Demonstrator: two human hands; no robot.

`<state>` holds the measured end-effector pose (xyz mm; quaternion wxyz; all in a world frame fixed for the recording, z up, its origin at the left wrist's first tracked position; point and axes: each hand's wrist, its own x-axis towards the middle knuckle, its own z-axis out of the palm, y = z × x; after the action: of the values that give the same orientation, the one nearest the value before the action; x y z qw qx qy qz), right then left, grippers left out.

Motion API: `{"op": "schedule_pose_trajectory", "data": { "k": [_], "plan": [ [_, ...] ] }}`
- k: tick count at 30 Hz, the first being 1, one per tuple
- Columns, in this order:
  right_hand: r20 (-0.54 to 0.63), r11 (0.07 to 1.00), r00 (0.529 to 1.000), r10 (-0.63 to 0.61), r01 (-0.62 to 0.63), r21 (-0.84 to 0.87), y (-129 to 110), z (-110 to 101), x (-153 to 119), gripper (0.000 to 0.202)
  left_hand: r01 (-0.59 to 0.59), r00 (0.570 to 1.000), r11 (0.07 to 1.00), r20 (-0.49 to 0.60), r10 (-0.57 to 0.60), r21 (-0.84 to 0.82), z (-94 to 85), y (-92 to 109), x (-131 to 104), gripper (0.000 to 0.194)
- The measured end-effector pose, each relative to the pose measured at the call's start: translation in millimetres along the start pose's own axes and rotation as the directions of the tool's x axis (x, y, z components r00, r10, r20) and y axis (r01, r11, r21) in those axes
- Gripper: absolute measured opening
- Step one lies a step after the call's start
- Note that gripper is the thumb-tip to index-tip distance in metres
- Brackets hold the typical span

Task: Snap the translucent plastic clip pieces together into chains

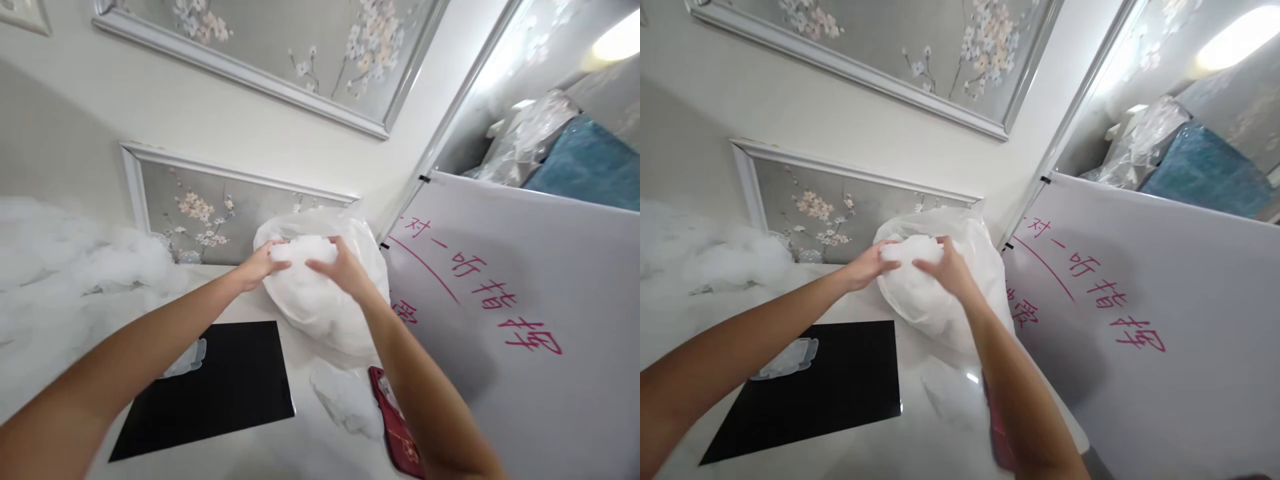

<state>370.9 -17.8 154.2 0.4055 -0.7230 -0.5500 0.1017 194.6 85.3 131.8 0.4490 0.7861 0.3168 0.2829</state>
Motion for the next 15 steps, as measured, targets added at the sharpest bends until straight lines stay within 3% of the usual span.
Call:
{"op": "schedule_pose_trajectory", "data": {
  "k": [2, 4, 7, 9, 12, 15],
  "plan": [
    [0.054, 0.963, 0.985, 0.164, -0.148, -0.227, 5.2, -15.2, 36.9, 0.080, -0.015, 1.000, 0.997, 0.006, 0.015, 0.073, 20.8, 1.0, 44.7, 0.048],
    [0.075, 0.820, 0.946, 0.316, -0.232, -0.524, 11.4, -22.5, 60.2, 0.082, -0.019, 1.000, 0.985, -0.015, 0.022, 0.174, 37.4, -4.6, 71.5, 0.039],
    [0.032, 0.666, 0.948, 0.316, -0.198, -0.719, 15.6, -24.6, 72.1, 0.064, -0.041, 0.998, 0.953, -0.038, 0.054, 0.301, 42.5, -13.8, 85.5, 0.035],
    [0.034, 0.640, 0.969, 0.244, -0.135, -0.756, 11.7, -20.5, 69.2, 0.044, -0.070, 0.996, 0.931, -0.026, 0.084, 0.358, 30.1, -16.2, 82.9, 0.034],
    [0.081, 0.621, 0.990, 0.117, -0.010, -0.784, -0.5, -1.9, 56.0, 0.030, -0.089, 0.994, 0.906, -0.017, 0.106, 0.414, -6.2, -15.6, 64.2, 0.032],
    [0.289, 0.589, 0.953, -0.095, 0.288, -0.755, -8.3, 29.6, 37.8, 0.033, -0.070, 0.995, 0.891, -0.036, 0.097, 0.449, -49.5, -15.6, 26.8, 0.024]
  ]
}}
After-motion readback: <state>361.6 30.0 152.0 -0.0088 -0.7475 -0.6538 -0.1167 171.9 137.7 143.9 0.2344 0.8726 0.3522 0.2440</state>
